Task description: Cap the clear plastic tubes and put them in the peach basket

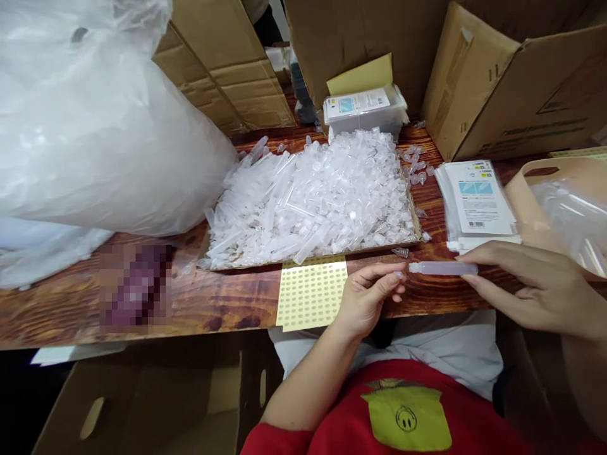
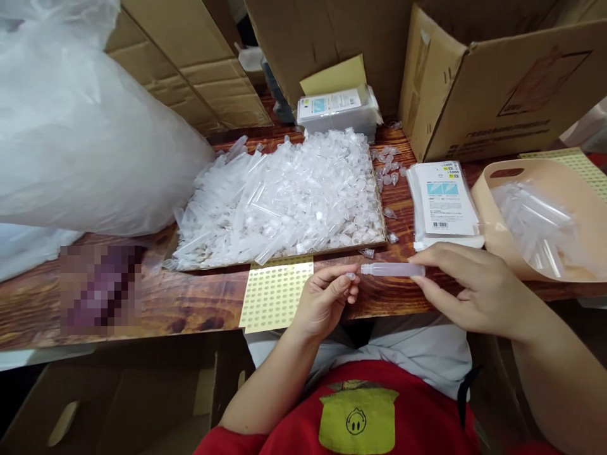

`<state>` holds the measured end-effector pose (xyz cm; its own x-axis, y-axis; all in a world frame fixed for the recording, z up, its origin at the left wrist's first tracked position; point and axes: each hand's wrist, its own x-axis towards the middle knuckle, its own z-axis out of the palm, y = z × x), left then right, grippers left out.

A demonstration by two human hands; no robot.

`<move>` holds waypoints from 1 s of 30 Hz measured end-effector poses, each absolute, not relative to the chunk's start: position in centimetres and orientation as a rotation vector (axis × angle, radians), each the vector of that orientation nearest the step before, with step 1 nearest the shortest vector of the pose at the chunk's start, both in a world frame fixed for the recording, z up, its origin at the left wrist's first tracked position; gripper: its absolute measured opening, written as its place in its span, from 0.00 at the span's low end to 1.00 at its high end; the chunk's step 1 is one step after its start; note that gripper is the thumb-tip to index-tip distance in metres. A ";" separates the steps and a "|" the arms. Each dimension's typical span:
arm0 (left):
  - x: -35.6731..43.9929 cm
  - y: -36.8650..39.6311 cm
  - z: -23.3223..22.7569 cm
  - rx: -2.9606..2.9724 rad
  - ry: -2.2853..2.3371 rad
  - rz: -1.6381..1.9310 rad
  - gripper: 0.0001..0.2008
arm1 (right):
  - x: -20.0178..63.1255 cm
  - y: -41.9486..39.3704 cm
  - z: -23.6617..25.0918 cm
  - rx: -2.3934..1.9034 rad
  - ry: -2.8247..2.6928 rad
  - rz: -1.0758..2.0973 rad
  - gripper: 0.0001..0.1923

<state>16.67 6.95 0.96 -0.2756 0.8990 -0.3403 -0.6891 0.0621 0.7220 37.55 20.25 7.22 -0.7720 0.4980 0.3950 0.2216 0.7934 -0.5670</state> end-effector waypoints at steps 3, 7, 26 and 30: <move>17.0 7.0 1.0 0.282 1.009 1.590 0.23 | 37.2 20.0 6.8 -0.471 -2.441 0.660 0.20; 17.3 7.0 0.7 0.342 1.027 1.647 0.20 | 37.5 20.2 6.1 -0.364 -2.469 0.589 0.19; 17.9 6.5 0.0 0.722 1.077 1.731 0.08 | 35.9 18.4 2.3 -0.303 -2.357 0.950 0.08; 18.0 6.3 -0.2 0.819 1.095 1.740 0.08 | 35.8 18.3 2.4 -0.335 -2.305 1.122 0.07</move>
<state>17.97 6.25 -0.21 -0.3799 0.9225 0.0687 -0.3370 -0.2072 0.9184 35.78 18.27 2.42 -0.8183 0.4425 0.3668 -0.0158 0.6206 -0.7840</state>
